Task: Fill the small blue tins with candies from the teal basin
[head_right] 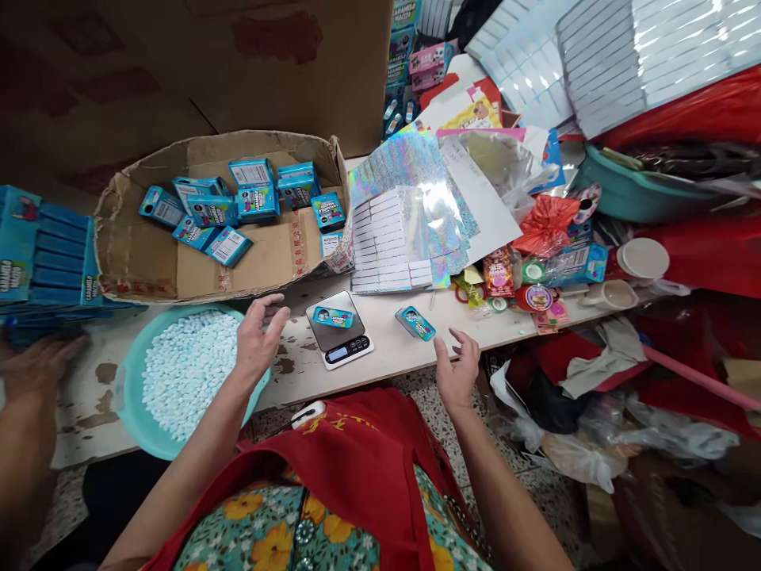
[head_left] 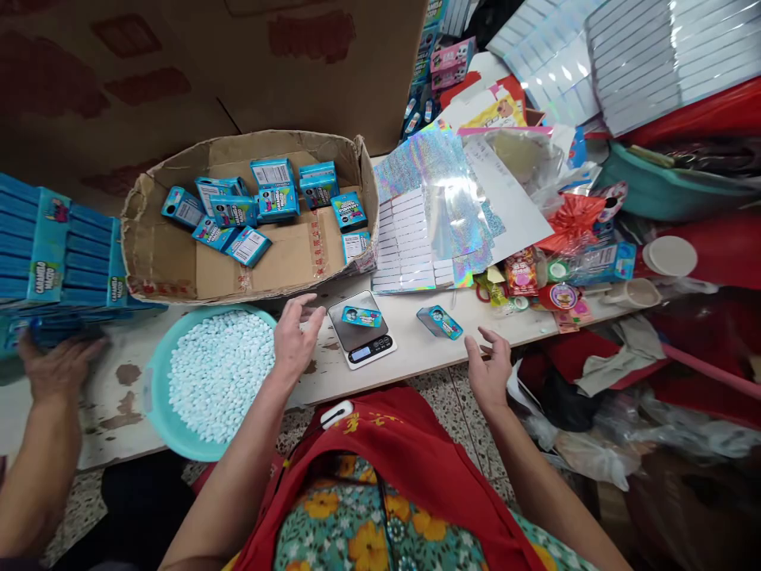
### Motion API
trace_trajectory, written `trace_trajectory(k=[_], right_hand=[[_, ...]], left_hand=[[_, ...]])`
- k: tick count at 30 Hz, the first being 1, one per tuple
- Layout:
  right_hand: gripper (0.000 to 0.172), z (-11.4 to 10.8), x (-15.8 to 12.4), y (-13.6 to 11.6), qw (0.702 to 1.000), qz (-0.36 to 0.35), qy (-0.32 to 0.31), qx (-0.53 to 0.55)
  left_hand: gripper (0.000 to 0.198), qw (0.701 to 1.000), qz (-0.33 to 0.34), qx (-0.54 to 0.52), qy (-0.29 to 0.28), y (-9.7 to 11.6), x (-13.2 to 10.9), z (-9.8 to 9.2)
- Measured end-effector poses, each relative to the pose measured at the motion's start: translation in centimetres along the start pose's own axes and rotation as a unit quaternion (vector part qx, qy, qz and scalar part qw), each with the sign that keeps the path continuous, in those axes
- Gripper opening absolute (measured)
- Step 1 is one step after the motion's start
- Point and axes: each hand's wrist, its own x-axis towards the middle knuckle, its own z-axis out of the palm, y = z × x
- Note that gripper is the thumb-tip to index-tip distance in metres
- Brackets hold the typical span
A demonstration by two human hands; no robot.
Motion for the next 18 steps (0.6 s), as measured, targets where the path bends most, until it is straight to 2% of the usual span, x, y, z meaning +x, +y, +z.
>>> trace_trajectory(k=[6,11,15,18], right_hand=[[0.044,0.8,-0.4,1.3,0.999,0.04,-0.014,0.019],[0.049,1.0,-0.7,1.8,0.996,0.08,-0.01,0.038],[0.049,1.3,-0.8,1.6,0.996,0.085,-0.005,0.033],[0.049,1.5,-0.9,1.1,0.996,0.083,-0.005,0.024]], left_hand=[[0.023,0.995,0.052,0.065,-0.059,-0.4,1.0,0.6],[0.026,0.994,0.041,0.053,-0.088,-0.5,1.3,0.9],[0.028,0.992,0.026,0.039,-0.118,0.1,1.5,1.2],[0.031,0.984,0.049,0.074,-0.152,0.1,1.8,1.5]])
